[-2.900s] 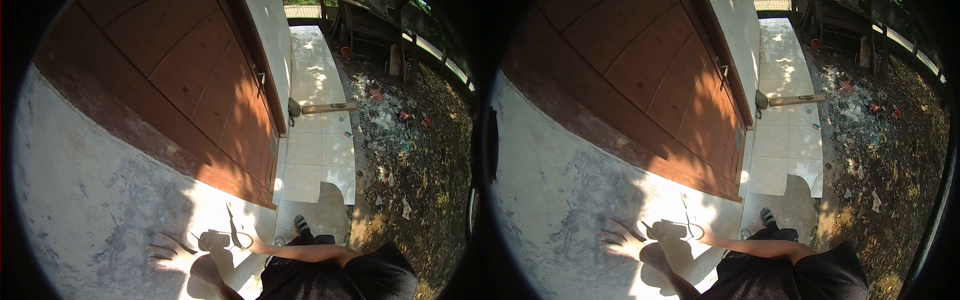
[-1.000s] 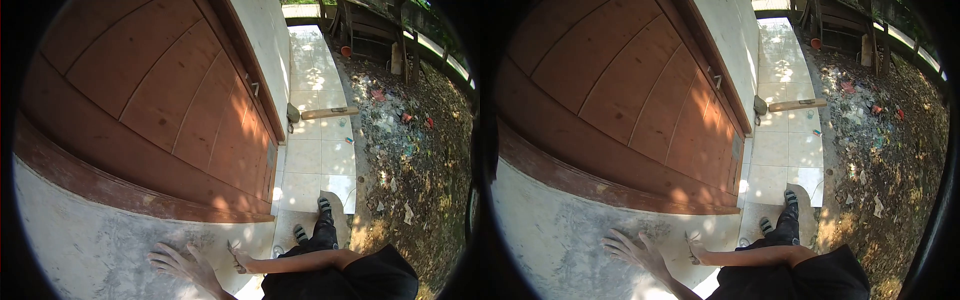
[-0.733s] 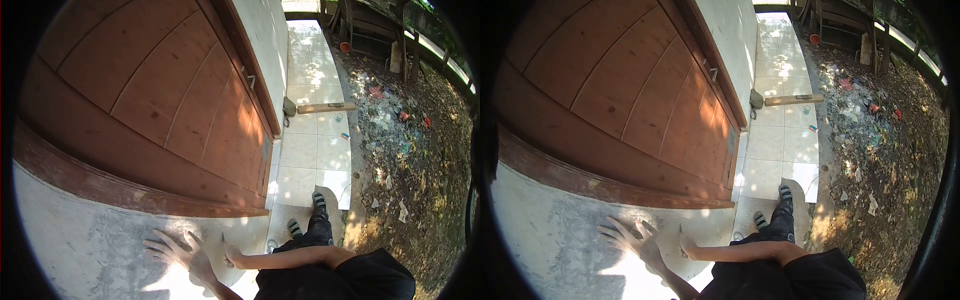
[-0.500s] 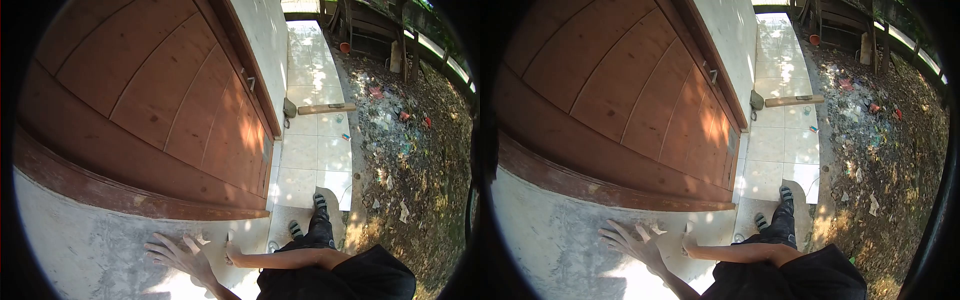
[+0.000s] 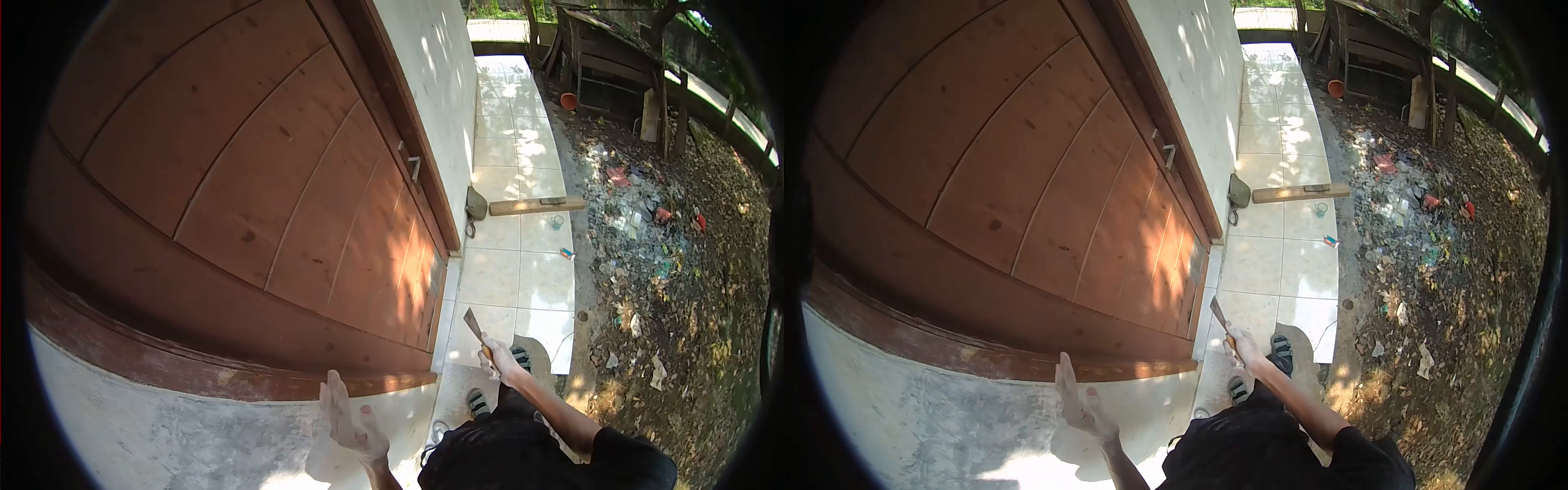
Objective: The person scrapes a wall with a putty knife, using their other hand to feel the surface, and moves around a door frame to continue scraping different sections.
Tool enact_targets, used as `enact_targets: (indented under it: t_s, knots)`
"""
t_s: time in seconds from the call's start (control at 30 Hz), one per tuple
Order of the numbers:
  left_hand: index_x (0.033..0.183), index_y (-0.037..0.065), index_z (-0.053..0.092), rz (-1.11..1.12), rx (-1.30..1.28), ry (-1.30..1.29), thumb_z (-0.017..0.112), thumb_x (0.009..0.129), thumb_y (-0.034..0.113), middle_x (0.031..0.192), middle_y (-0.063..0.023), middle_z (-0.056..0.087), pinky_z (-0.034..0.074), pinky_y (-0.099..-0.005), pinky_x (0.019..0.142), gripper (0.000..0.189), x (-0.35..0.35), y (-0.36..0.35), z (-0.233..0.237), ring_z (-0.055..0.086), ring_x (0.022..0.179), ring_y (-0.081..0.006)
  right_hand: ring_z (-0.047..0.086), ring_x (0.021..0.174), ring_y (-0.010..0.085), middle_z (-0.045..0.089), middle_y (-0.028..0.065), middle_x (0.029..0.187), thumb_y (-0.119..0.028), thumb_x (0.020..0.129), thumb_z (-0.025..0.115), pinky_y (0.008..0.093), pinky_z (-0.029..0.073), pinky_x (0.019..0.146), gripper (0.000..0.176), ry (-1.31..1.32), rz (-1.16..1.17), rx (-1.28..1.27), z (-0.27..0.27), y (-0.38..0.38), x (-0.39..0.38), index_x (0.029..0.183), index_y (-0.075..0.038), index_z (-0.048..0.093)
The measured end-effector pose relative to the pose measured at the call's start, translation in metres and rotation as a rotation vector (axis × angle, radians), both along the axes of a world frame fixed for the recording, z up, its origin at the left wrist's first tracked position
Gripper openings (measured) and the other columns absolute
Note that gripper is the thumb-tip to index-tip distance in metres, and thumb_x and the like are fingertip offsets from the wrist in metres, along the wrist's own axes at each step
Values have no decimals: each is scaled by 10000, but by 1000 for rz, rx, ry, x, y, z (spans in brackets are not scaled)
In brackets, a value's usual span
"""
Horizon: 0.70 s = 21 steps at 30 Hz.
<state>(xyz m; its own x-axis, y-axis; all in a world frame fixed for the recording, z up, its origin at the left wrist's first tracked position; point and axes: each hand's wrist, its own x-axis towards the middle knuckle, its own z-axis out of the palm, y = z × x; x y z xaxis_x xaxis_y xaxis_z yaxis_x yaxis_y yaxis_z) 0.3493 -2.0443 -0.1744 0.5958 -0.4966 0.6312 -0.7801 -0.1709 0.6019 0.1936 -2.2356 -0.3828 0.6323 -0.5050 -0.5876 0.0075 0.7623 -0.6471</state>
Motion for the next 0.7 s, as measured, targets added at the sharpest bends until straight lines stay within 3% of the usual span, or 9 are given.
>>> enact_targets:
  t_s: [0.1,0.17,0.33,0.37,0.4,0.43,0.6,0.67,0.7]
  knots:
    - [1325,-66,454,-108,215,35,565,857,115,1391,-207,458,292,-501,1084,514,0,-66,2,414,1274,-409,340,302,95,384,-17,469,-483,994,384,248,265,304,520,55,-59,-334,42,-37,-5,625,-118,417]
    - [1365,27,456,-198,233,-9,593,853,106,1380,-162,482,358,-405,1046,536,5,-114,-8,445,1248,-340,350,306,93,375,-17,466,-479,997,379,244,265,308,535,67,-66,-373,56,-61,-5,612,-109,418]
    - [1318,54,523,-251,218,75,611,846,53,1182,-83,625,411,-367,953,481,3,-213,-23,540,1057,-256,366,313,88,361,-19,456,-481,998,373,240,262,317,564,26,-87,-392,72,-112,-3,590,-94,422]
    - [1247,53,577,-275,268,68,611,845,70,1142,-85,648,411,-365,923,403,4,-227,-27,561,969,-250,350,323,85,397,-16,492,-441,1004,385,234,263,301,474,12,-75,-385,71,-120,-4,1244,-52,513]
    - [1176,53,631,-297,322,63,611,845,88,1101,-87,671,412,-363,893,333,5,-241,-30,583,881,-243,348,325,84,394,-17,493,-447,1002,389,232,269,309,495,1,-40,-394,72,-131,-7,1268,-46,505]
    - [1080,57,677,-251,252,98,586,861,97,964,-64,706,422,-347,853,241,-3,-257,-32,594,813,-218,349,331,84,393,-17,495,-447,1001,392,235,276,318,468,-2,-31,-429,74,-142,-9,1184,-41,536]
    - [1107,23,656,-231,236,185,562,874,107,975,-122,696,430,-351,874,264,-9,-305,-47,612,884,-257,346,366,74,382,-20,504,-432,1004,399,242,305,360,430,30,65,-455,86,-203,-39,887,-44,543]
    - [1126,10,643,-182,257,320,567,869,105,999,-140,686,423,-376,917,284,-10,-323,-50,612,938,-274,339,394,65,376,-25,510,-422,1006,400,241,314,388,441,60,133,-566,75,-231,-48,736,-74,429]
    - [1182,9,607,-202,273,302,579,862,111,1109,-151,648,407,-408,951,337,-8,-332,-51,590,1004,-289,360,401,74,398,-27,535,-371,1015,390,251,326,381,526,113,185,-492,75,-244,-50,1450,-79,339]
